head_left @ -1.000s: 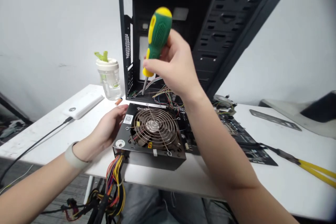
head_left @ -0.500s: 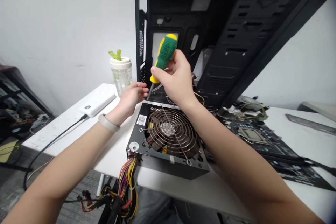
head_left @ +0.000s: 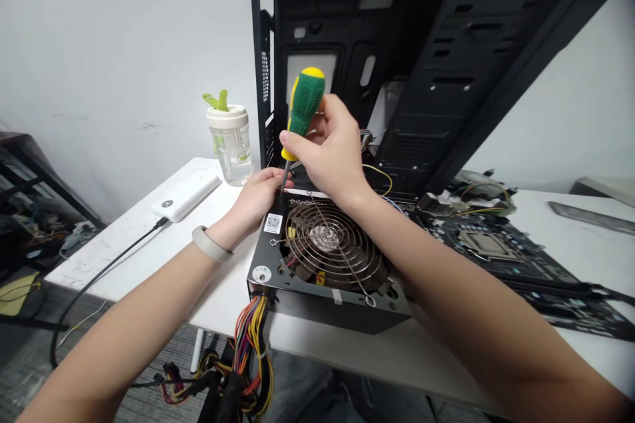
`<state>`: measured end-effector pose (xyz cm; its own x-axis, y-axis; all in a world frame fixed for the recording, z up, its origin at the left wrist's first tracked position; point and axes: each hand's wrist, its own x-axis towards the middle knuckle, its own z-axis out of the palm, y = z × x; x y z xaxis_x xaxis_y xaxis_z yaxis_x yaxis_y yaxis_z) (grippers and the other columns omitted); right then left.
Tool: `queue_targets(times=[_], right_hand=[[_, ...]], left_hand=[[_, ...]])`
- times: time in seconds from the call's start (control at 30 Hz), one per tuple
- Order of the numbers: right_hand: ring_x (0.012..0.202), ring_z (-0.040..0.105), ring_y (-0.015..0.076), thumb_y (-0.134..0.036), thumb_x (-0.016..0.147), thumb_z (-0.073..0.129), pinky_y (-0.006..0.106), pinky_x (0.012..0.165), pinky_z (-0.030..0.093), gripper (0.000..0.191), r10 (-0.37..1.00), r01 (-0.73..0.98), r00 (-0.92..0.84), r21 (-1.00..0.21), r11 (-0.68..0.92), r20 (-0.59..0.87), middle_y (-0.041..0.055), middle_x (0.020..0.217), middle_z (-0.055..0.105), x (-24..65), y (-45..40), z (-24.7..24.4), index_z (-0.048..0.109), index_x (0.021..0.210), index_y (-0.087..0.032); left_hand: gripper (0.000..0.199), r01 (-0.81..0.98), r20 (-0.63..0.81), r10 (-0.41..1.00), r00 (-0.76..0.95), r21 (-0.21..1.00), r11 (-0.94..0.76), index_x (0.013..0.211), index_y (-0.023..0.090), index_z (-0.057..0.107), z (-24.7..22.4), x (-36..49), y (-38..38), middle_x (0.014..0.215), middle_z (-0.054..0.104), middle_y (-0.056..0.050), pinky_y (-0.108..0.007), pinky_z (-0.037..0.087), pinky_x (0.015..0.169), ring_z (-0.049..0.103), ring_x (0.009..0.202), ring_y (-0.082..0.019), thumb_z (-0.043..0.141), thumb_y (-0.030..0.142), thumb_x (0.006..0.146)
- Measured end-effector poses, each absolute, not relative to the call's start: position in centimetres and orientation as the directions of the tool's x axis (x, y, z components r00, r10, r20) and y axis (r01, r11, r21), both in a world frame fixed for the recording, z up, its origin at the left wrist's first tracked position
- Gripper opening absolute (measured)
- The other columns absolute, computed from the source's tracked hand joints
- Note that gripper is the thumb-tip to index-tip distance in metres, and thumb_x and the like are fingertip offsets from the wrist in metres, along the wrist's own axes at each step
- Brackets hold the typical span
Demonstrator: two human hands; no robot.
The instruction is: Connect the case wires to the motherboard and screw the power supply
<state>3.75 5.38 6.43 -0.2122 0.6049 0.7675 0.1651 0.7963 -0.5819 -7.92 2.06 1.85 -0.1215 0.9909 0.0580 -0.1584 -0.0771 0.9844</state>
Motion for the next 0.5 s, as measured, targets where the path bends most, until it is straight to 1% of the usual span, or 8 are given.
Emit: queue_targets(times=[0.1,0.2,0.37,0.5], right_hand=[[0.087,0.063,0.0189,-0.028,0.081,0.058,0.035,0.073,0.059,0.028,0.616,0.157,-0.225,-0.595,0.788,0.755,0.0012,0.089,0.057,3.7,5.43,6.38,0.045,0.105,-0.023],[0.088,0.063,0.0184,-0.028,0.081,0.058,0.035,0.074,0.058,0.028,0.59,0.125,-0.24,-0.578,0.806,0.771,0.0007,0.088,0.057,3.68,5.68,6.24,0.046,0.105,-0.023],[0.08,0.063,0.0155,-0.029,0.079,0.061,0.034,0.07,0.058,0.025,0.563,0.076,-0.227,-0.562,0.824,0.795,-0.0009,0.084,0.057,3.75,6.24,6.03,0.047,0.098,-0.021],[0.082,0.063,0.0163,-0.029,0.078,0.063,0.034,0.071,0.058,0.026,0.569,0.065,-0.213,-0.569,0.82,0.795,-0.0003,0.086,0.056,3.79,6.32,6.06,0.047,0.098,-0.021]], left_hand=[[0.005,-0.162,0.034,0.992,-0.121,0.985,-0.054,0.072,0.013,0.061,1.82,-7.8,2.08,0.067,0.064,-0.002,-0.024,0.04,0.061,0.055,0.059,-0.012,0.057,0.012,0.07],[0.003,-0.163,0.021,0.992,-0.121,0.986,-0.041,0.071,0.013,0.061,1.89,-7.68,2.06,0.064,0.063,-0.002,-0.023,0.039,0.059,0.054,0.056,-0.011,0.057,0.013,0.071],[0.004,-0.175,0.013,0.992,-0.127,0.984,-0.036,0.072,0.013,0.062,1.8,-7.74,2.13,0.066,0.064,-0.002,-0.023,0.041,0.061,0.055,0.059,-0.011,0.058,0.014,0.071],[0.008,-0.195,0.003,0.995,-0.103,0.981,-0.023,0.073,0.013,0.062,1.88,-7.78,2.03,0.066,0.064,-0.002,-0.023,0.041,0.061,0.056,0.06,-0.012,0.057,0.009,0.068]])
